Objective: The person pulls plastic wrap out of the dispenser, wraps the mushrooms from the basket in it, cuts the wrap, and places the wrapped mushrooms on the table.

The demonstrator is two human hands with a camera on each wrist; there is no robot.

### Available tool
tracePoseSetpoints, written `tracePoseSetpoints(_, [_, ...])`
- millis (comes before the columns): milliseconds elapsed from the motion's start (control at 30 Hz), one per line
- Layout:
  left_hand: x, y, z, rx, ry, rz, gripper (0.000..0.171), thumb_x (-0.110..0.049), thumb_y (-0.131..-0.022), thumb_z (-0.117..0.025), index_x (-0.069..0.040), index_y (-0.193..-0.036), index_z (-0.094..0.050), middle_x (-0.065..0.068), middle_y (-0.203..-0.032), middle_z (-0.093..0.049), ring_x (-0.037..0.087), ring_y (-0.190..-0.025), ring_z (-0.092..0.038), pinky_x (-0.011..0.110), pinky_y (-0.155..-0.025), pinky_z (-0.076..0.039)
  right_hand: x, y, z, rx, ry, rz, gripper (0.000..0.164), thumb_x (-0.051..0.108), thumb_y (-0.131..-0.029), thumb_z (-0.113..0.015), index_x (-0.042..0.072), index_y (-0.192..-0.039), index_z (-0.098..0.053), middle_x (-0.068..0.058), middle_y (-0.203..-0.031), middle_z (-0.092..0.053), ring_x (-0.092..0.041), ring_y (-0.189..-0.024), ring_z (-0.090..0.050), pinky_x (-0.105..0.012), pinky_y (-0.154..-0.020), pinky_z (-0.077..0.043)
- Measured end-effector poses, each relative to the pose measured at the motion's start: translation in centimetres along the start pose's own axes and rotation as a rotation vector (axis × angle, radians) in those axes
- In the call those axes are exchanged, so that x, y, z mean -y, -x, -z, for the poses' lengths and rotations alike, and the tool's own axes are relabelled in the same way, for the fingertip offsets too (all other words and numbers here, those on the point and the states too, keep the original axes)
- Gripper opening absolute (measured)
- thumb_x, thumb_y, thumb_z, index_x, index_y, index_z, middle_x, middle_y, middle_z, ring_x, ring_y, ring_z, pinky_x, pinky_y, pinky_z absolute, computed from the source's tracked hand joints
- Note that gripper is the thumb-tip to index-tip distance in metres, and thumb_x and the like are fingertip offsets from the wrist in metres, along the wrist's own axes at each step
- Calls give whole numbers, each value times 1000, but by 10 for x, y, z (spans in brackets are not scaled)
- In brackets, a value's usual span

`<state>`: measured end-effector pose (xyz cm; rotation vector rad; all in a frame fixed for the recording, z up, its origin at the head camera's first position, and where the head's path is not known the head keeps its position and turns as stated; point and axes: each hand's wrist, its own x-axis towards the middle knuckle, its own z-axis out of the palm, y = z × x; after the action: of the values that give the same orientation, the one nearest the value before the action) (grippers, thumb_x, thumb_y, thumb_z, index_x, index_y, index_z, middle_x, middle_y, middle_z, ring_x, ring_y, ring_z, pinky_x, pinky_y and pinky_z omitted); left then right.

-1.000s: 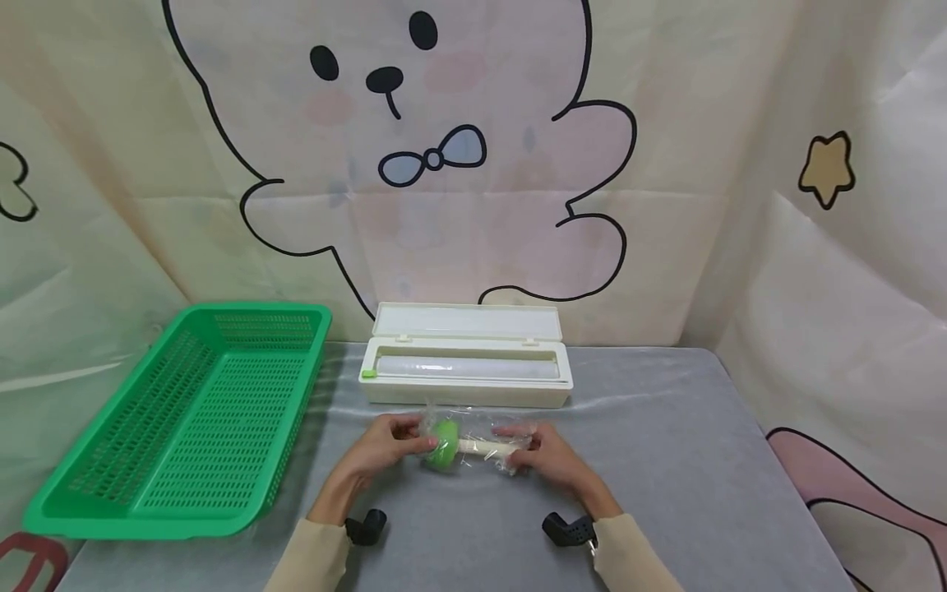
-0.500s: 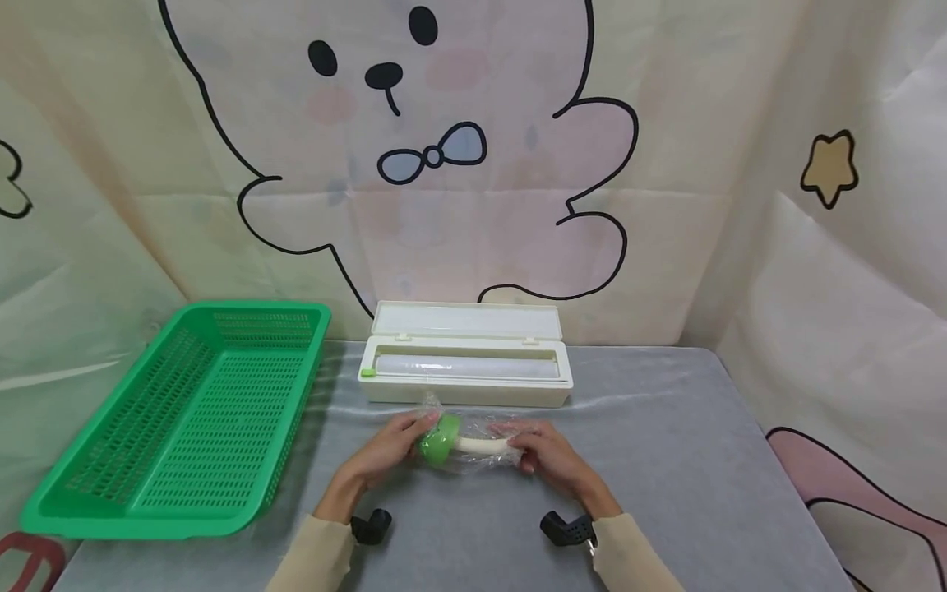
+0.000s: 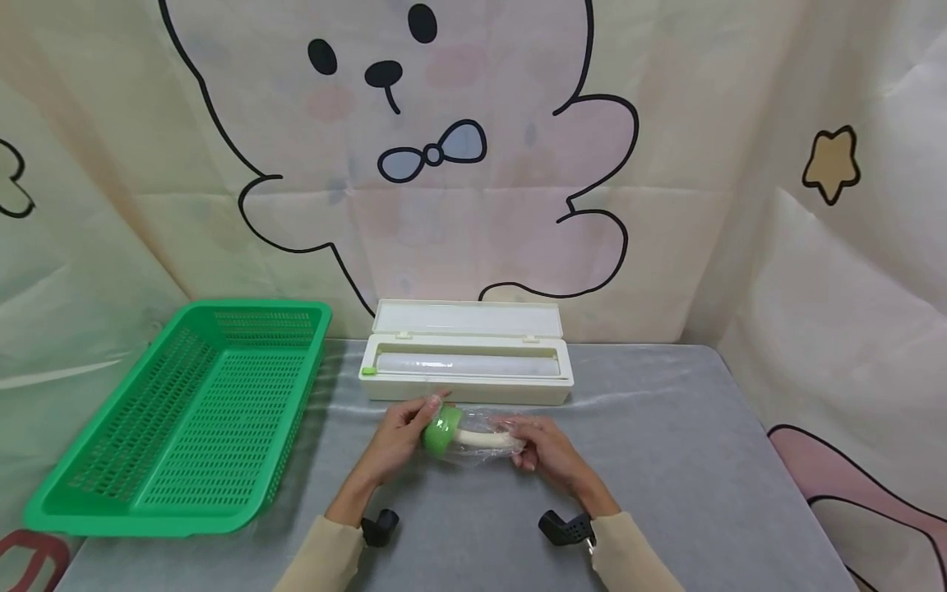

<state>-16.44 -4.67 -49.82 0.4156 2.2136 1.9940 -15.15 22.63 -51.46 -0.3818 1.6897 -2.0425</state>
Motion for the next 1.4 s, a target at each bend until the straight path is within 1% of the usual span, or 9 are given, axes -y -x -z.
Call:
tracePoseSetpoints(200, [-6, 4, -3, 34, -212, -44, 47, -39, -110, -42, -11, -143, -60, 10, -147, -54, 29, -138, -48, 52, -110, -39, 4, -1, -2, 6, -24, 20, 38, 6, -105, -41, -16, -133, -55, 1, -81, -67, -1, -58, -55, -14, -50, -40])
tracePoseSetpoints(433, [-14, 7, -1, 186, -383, -59, 63, -48, -97, -66, -25, -152, -49, 9, -144, -57, 21, -115, -60, 41, -94, -50, 7, -3, -5, 23, 15, 61, 42, 6, -108, -33, -21, -140, -42, 0, -89, -67, -2, -56, -55, -15, -48, -40])
tracePoseSetpoints(500, [-15, 6, -1, 196, -385, -49, 58, -50, -99, -62, -26, -151, -51, 6, -141, -59, 19, -109, -60, 40, -91, -50, 7, -3, -5, 29, 16, 73, 42, 5, -108, -33, -22, -139, -42, -1, -95, -69, -3, -56, -57, -16, -48, -42])
tracePoseSetpoints(600, [-16, 6, -2, 174, -363, -28, 51, -50, -103, -53, -26, -148, -55, 3, -144, -57, 21, -125, -56, 46, -102, -47, 7, -5, -7, 53, 13, 94, 43, 6, -108, -31, -25, -136, -42, -3, -94, -71, -7, -62, -62, -20, -53, -48])
tracePoseSetpoints(733, [-16, 4, -3, 101, -324, -16, 53, -50, -105, -49, -14, -140, -63, 6, -140, -61, 26, -133, -53, 52, -107, -43, 9, -8, -11, 71, 37, 105, 51, 17, -112, -27, -26, -136, -41, -13, -105, -70, -17, -82, -68, -31, -67, -58])
tracePoseSetpoints(867, [-15, 2, -4, 43, -312, 10, 54, -49, -105, -50, -5, -131, -68, 11, -130, -67, 30, -126, -59, 52, -104, -46, 11, -10, -17, 43, 195, 113, 45, 17, -108, -51, -18, -137, -50, -22, -122, -67, -23, -92, -71, -38, -77, -60])
tracePoseSetpoints(1033, [-14, 1, -3, 23, -280, 39, 50, -42, -108, -46, -3, -124, -72, 14, -127, -68, 31, -125, -59, 53, -104, -45, 9, -12, -21, 26, 373, 135, 34, 9, -101, -63, -14, -126, -63, -20, -99, -74, -23, -78, -74, -41, -72, -60])
tracePoseSetpoints(1200, [-15, 1, -3, 34, -251, 18, 54, -42, -111, -36, -3, -127, -70, 16, -130, -66, 32, -126, -57, 54, -103, -45, 4, -15, -21, 32, 325, 145, 37, 10, -108, -50, -22, -124, -58, -21, -86, -74, -26, -76, -75, -42, -70, -61])
tracePoseSetpoints(1400, [-16, 2, -5, 23, -290, 29, 52, -51, -106, -46, -7, -113, -73, 6, -96, -69, 22, -90, -64, 42, -78, -53, 3, -16, -21, -20, 284, 99, 45, 17, -110, -46, -22, -130, -54, -24, -87, -73, -25, -76, -75, -42, -72, -61])
